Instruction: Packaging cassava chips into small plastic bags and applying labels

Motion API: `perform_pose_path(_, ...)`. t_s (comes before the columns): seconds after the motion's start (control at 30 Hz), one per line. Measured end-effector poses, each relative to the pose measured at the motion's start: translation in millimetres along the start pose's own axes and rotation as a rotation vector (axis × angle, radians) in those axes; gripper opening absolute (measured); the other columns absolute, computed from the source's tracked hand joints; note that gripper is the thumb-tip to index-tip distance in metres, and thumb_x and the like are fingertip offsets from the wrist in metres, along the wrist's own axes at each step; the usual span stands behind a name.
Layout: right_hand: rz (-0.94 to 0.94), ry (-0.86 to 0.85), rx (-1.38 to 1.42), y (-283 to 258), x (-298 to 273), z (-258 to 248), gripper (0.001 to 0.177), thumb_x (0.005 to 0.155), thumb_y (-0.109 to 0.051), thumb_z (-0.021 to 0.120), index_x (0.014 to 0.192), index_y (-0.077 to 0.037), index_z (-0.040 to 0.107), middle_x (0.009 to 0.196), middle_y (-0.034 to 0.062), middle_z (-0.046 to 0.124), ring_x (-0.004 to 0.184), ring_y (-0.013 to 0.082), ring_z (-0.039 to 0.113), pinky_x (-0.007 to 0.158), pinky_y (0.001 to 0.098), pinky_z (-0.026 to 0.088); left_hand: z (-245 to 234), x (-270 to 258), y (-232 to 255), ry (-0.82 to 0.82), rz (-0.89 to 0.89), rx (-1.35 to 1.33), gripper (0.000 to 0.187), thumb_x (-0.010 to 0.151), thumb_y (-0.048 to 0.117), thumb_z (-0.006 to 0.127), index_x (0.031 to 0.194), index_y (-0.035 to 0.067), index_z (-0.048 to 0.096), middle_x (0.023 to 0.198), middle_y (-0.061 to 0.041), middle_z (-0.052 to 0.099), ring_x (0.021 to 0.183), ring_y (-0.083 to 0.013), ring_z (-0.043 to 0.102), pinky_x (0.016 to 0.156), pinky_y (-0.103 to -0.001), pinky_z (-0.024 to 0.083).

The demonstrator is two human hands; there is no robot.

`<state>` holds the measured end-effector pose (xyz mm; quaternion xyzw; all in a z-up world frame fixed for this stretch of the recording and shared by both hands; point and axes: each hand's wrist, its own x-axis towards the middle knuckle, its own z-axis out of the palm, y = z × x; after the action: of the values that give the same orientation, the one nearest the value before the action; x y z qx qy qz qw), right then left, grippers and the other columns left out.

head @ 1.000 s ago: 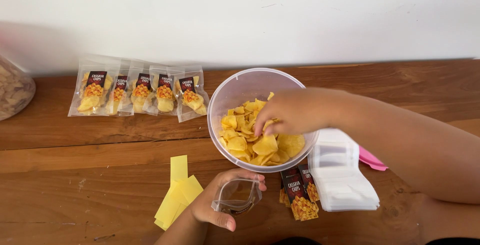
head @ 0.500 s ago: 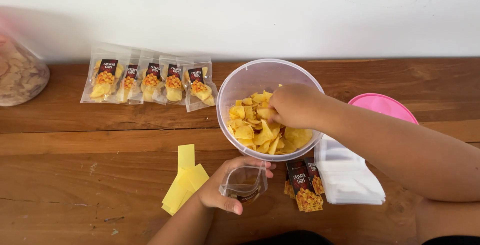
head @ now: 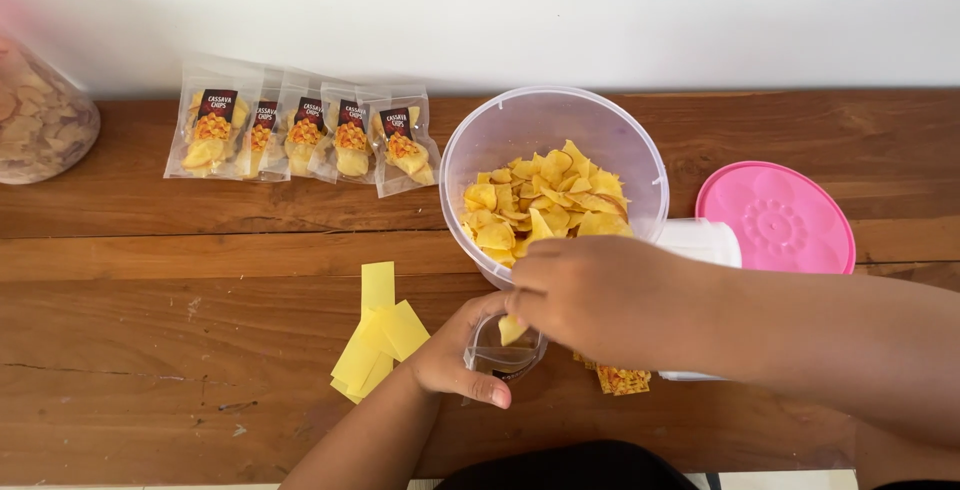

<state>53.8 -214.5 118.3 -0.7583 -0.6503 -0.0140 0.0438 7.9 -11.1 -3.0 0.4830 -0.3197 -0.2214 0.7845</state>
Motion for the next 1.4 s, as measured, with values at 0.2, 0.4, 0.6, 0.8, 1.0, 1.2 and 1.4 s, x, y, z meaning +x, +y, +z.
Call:
perform_pose_path(0.2,0.119,-0.077,0.179,15.5,14.7,6.6,0.045,0.065,-0.007,0.082,0.107,-0.018,0.071,0.089,0.001,0.063,0.082,0.0259,0.062,0.053,0.0449,0.049,0.6,-2.3,4.3,-0.107,0.017,0.03,0.077,0.079,0.046,0.085,0.134,0.003,0.054,0.131,-0.011,0.061,0.127,-0.0262,0.058,0.116,-0.041,0.045)
perform_pose_path(0.4,0.759,-0.16,0.156,85.5,19.1,-16.7,0.02,0.094,-0.03,0.061,0.107,-0.023,0.076,0.097,-0.0032,0.072,0.089,0.0222,0.069,0.077,0.0439,0.05,-3.0,-3.0,4.6,-0.086,0.093,0.074,0.083,0.081,0.052,0.085,0.142,0.008,0.05,0.127,-0.018,0.063,0.12,-0.0271,0.062,0.105,-0.04,0.049)
perform_pose_path(0.6,1.113,-0.477,0.224,131.4,22.4,17.8,0.041,0.107,-0.042,0.046,0.094,-0.008,0.064,0.087,0.0109,0.07,0.081,0.0269,0.066,0.075,0.0396,0.048,-5.2,-3.8,3.5,-0.089,0.094,0.092,0.084,0.081,0.054,0.084,0.142,0.007,0.049,0.127,-0.02,0.063,0.12,-0.0281,0.063,0.105,-0.041,0.049)
perform_pose_path(0.8,1.094,-0.499,0.222,116.7,33.6,19.3,0.049,0.093,-0.047,0.068,0.135,-0.024,0.056,0.118,0.0037,0.069,0.103,0.0272,0.064,0.083,0.0419,0.049,-8.5,-5.3,-1.5,-0.081,0.076,0.05,0.086,0.081,0.054,0.085,0.142,0.006,0.049,0.129,-0.021,0.062,0.122,-0.0281,0.062,0.105,-0.041,0.05)
perform_pose_path(1.0,0.967,-0.343,0.386,113.2,27.2,-12.7,0.023,0.087,-0.021,0.074,0.108,-0.029,0.075,0.083,-0.0034,0.068,0.079,0.0144,0.059,0.075,0.033,0.042,-8.9,-5.0,-0.4,-0.086,0.075,0.024,0.085,0.081,0.051,0.086,0.142,0.005,0.049,0.129,-0.02,0.062,0.122,-0.0274,0.061,0.106,-0.04,0.048)
perform_pose_path(1.2,0.781,-0.054,0.504,101.0,16.3,-21.6,0.033,0.081,-0.019,0.081,0.113,-0.024,0.075,0.1,-0.0088,0.078,0.087,0.0067,0.07,0.087,0.0266,0.05,-10.3,-5.9,-6.0,-0.075,0.06,0.021,0.088,0.079,0.053,0.086,0.143,0.005,0.049,0.129,-0.021,0.063,0.123,-0.0276,0.061,0.107,-0.04,0.047)
perform_pose_path(1.4,0.697,0.207,0.673,90.1,6.9,-11.2,0.032,0.085,-0.017,0.077,0.117,-0.02,0.073,0.096,-0.0038,0.076,0.093,0.0063,0.07,0.095,0.0268,0.051,-10.9,-5.9,-5.7,-0.071,0.031,0.01,0.09,0.079,0.054,0.087,0.143,0.005,0.049,0.129,-0.019,0.063,0.121,-0.0268,0.062,0.104,-0.039,0.049)
